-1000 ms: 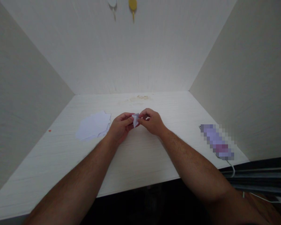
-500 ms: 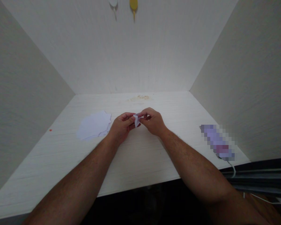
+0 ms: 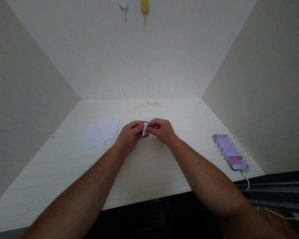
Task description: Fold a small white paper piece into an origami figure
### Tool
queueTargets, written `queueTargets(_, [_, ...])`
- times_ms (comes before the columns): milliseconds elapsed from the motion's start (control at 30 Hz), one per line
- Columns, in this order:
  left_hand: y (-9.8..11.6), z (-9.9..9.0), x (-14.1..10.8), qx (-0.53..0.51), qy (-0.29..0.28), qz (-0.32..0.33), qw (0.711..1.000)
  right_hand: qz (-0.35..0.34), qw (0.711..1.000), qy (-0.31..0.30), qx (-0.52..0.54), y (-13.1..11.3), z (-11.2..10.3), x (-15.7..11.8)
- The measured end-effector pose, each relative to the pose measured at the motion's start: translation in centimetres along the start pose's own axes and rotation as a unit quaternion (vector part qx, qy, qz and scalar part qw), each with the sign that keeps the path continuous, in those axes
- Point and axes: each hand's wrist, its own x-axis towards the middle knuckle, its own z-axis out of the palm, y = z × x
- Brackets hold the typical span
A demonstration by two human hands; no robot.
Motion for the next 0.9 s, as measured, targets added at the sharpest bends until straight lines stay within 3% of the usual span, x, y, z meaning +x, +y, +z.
queueTargets(300, [0.00, -0.13, -0.19, 0.054, -0.015, 0.054, 0.997, 0.021, 0.999, 0.032, 0.017, -0.03, -0.05, 0.14])
queueTargets(900, [-0.13, -0.14, 0.12, 0.067, -0.020, 0.059, 0.996, 0.039, 0.999, 0.022, 0.020, 0.29, -0.13, 0.27])
